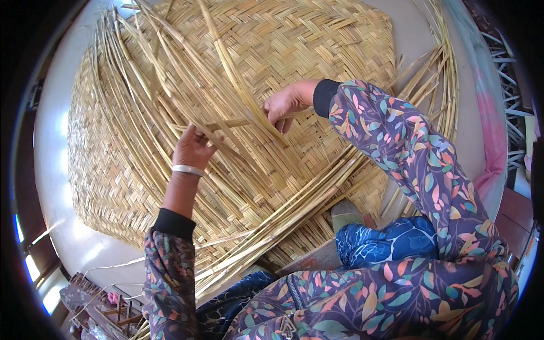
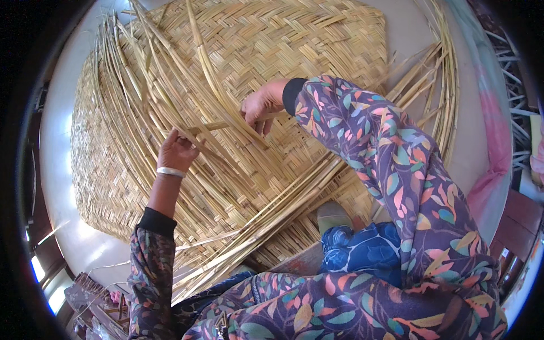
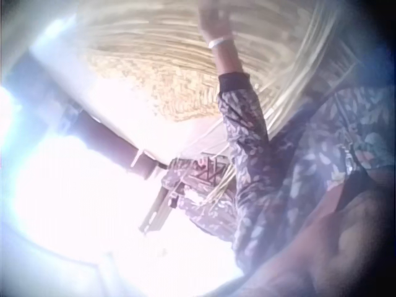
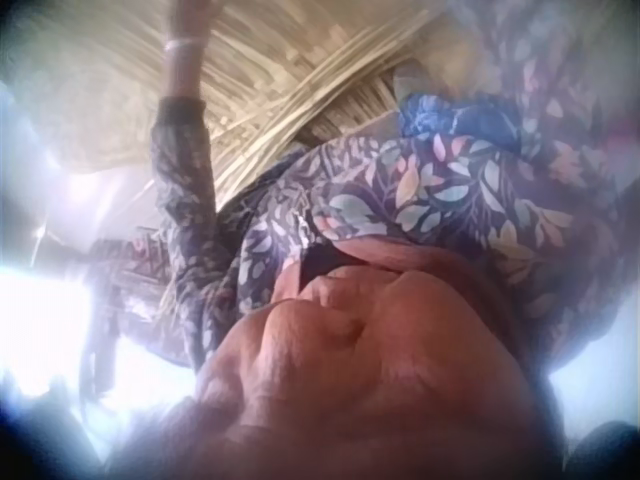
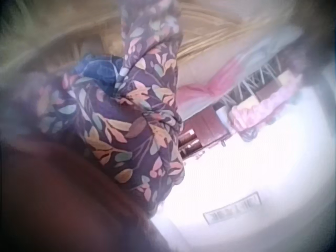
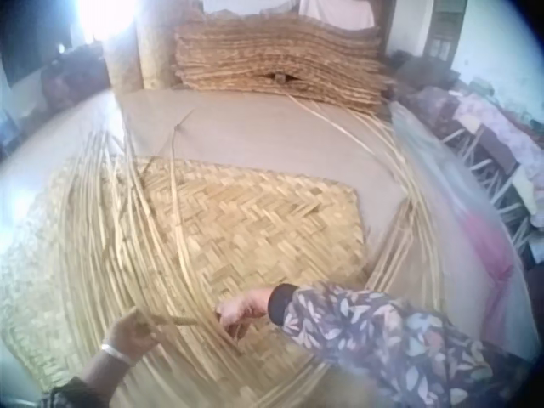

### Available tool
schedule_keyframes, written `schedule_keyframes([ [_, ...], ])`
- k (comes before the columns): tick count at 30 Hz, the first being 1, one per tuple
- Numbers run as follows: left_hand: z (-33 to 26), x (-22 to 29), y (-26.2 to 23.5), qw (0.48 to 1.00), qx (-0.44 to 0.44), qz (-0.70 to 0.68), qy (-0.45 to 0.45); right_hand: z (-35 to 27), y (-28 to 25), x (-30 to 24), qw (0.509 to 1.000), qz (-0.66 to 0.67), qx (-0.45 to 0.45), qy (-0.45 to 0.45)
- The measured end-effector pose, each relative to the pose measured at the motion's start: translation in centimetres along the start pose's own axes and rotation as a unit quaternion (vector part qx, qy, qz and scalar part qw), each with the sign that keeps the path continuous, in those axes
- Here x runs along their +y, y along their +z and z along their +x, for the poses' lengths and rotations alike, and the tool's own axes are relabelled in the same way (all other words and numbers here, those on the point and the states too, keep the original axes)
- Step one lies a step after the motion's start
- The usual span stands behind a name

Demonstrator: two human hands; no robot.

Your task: The person sits on the floor and weaves a large mat using thin bamboo strips. They interlace the strips by hand, adjusting and tightening the weave as they work.

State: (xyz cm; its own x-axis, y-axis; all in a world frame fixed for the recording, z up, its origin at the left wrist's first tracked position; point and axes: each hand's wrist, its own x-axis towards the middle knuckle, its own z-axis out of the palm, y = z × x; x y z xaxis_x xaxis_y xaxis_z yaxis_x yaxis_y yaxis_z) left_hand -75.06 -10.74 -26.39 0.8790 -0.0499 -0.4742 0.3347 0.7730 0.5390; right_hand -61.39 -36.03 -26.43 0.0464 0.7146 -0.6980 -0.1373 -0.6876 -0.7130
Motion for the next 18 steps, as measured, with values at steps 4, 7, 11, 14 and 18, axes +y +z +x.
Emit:
schedule_keyframes([
  [4,-2.7,0.0,-0.2,0.990,0.095,0.093,0.052,-0.8,-0.6,2.2,0.992,-0.033,0.116,-0.020],
  [7,-6.2,1.9,-5.2,0.967,0.187,0.141,0.101,0.1,-0.9,2.5,0.979,-0.147,0.135,-0.027],
  [11,-10.6,0.7,-7.6,0.943,0.289,0.116,0.118,-1.8,-1.0,4.5,0.959,-0.242,0.147,-0.021],
  [14,-14.4,0.1,-10.8,0.925,0.349,0.099,0.114,-1.7,-0.3,5.4,0.948,-0.269,0.168,-0.026],
  [18,-17.1,-3.1,-13.1,0.886,0.446,0.065,0.113,-1.6,0.4,7.3,0.926,-0.330,0.177,-0.050],
])
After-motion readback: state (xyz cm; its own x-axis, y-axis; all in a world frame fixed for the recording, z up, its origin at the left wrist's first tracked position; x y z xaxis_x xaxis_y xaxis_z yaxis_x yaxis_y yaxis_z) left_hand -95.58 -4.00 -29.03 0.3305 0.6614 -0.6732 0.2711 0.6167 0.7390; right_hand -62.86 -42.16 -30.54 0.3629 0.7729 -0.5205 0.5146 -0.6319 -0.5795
